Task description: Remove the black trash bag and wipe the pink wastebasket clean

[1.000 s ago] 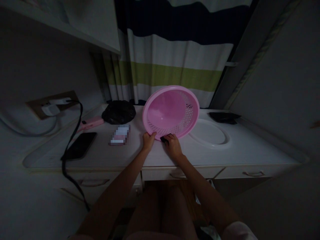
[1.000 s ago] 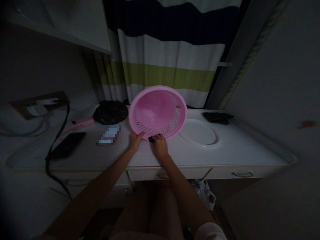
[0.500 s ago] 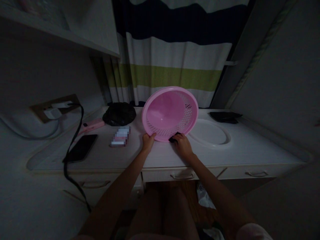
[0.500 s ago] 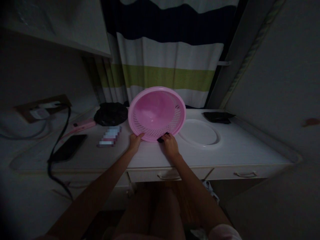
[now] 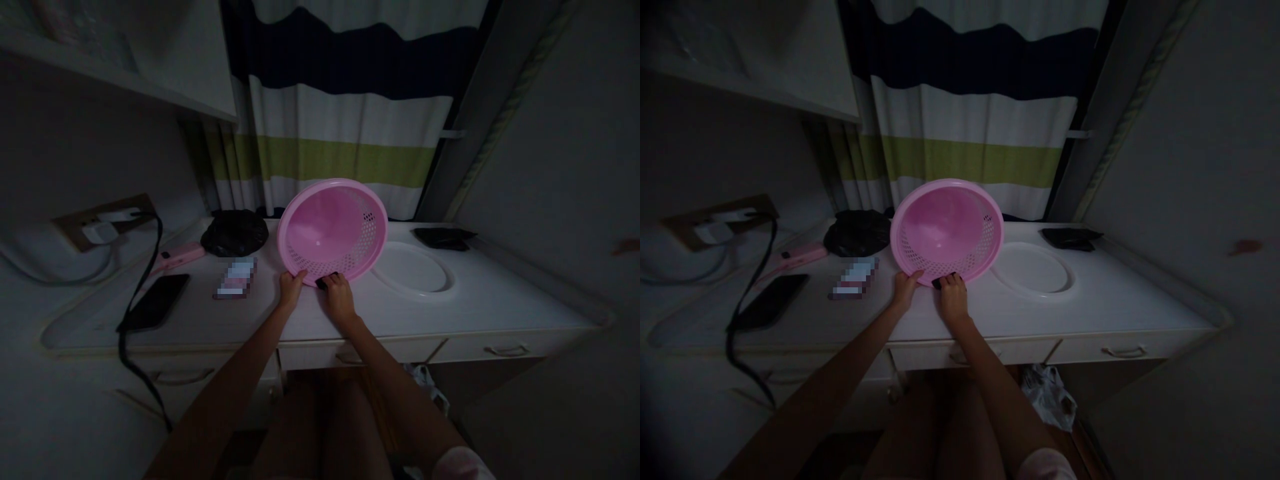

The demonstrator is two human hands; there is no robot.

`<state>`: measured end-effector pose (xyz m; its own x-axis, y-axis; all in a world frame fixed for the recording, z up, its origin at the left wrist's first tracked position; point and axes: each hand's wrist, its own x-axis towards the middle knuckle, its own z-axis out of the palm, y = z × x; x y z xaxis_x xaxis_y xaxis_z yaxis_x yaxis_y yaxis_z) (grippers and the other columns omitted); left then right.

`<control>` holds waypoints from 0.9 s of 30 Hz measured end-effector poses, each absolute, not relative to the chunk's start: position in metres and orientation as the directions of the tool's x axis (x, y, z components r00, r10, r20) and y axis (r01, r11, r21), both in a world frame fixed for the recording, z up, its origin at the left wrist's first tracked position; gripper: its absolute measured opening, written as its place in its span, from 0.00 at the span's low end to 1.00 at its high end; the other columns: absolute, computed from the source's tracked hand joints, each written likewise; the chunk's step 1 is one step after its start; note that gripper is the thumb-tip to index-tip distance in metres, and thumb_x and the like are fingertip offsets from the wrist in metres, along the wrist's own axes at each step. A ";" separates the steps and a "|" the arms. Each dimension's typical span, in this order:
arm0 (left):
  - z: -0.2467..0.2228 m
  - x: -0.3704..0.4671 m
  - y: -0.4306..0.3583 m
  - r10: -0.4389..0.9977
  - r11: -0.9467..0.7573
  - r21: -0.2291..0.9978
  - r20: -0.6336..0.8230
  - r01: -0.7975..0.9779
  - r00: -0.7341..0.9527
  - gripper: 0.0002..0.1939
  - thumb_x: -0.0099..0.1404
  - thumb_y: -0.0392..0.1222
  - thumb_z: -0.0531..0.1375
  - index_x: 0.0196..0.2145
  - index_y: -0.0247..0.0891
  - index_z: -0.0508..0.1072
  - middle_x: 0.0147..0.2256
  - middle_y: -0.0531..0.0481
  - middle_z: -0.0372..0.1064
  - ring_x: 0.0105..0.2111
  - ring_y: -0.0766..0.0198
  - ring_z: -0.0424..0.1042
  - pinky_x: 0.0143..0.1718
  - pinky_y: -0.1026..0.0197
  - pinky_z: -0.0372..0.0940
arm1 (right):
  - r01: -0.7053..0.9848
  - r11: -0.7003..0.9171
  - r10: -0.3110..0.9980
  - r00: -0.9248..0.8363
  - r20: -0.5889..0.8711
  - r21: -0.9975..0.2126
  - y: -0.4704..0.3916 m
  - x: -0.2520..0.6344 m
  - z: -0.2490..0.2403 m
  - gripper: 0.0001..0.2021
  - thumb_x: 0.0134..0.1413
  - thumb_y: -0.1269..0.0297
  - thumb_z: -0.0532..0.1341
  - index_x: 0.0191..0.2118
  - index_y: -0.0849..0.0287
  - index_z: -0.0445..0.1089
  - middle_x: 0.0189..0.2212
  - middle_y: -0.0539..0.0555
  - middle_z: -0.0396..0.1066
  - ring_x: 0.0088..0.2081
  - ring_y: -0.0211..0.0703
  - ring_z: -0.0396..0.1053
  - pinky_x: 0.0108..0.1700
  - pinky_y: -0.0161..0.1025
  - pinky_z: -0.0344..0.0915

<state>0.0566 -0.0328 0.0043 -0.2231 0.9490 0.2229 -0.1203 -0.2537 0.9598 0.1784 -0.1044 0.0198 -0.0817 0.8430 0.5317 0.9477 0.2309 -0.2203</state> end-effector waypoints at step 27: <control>0.009 0.057 -0.038 0.931 -0.310 0.951 0.305 0.006 -0.198 0.10 0.44 0.38 0.61 0.25 0.29 0.75 0.22 0.48 0.71 0.29 0.58 0.70 0.31 0.62 0.64 | 0.919 0.301 0.802 -0.099 0.589 -0.256 -0.102 0.198 0.013 0.16 0.47 0.79 0.53 0.43 0.65 0.70 0.39 0.57 0.71 0.42 0.46 0.59 0.48 0.41 0.57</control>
